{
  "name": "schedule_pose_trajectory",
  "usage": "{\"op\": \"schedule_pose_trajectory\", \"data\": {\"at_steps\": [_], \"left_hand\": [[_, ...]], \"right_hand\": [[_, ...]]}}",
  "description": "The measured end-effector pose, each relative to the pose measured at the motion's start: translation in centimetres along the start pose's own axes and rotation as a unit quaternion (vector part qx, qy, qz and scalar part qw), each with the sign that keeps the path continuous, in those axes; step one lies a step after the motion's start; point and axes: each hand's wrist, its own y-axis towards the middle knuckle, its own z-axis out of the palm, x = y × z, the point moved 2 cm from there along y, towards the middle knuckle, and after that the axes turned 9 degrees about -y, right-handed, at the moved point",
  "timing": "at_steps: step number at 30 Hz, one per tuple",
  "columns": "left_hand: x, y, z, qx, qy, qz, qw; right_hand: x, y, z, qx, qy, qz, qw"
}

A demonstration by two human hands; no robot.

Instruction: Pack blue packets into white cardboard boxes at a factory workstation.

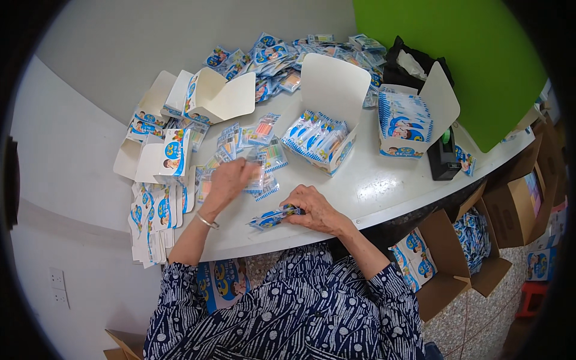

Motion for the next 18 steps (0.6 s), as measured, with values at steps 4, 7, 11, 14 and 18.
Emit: {"op": "schedule_pose_trajectory", "data": {"at_steps": [4, 7, 11, 14, 18], "left_hand": [[-2.5, -0.6, -0.1, -0.135, -0.024, 0.106, 0.985], [0.0, 0.2, -1.3, -0.008, -0.102, -0.031, 0.994], [-0.2, -1.4, -3.9, -0.124, -0.086, 0.016, 0.988], [-4.7, -4.9, -4.1, 0.012, -0.204, 0.066, 0.977], [-7.6, -6.5, -1.9, 0.13, -0.263, 0.114, 0.949]], "right_hand": [[0.1, -0.2, -0.2, -0.007, 0.003, 0.003, 1.0], [0.2, 0.1, 0.0, -0.001, -0.013, -0.038, 0.999], [0.0, 0.0, -0.1, -0.034, -0.035, -0.055, 0.997], [0.0, -0.2, 0.0, -0.049, 0.004, -0.052, 0.997], [0.4, -0.4, -0.3, -0.063, 0.107, 0.046, 0.991]]}}
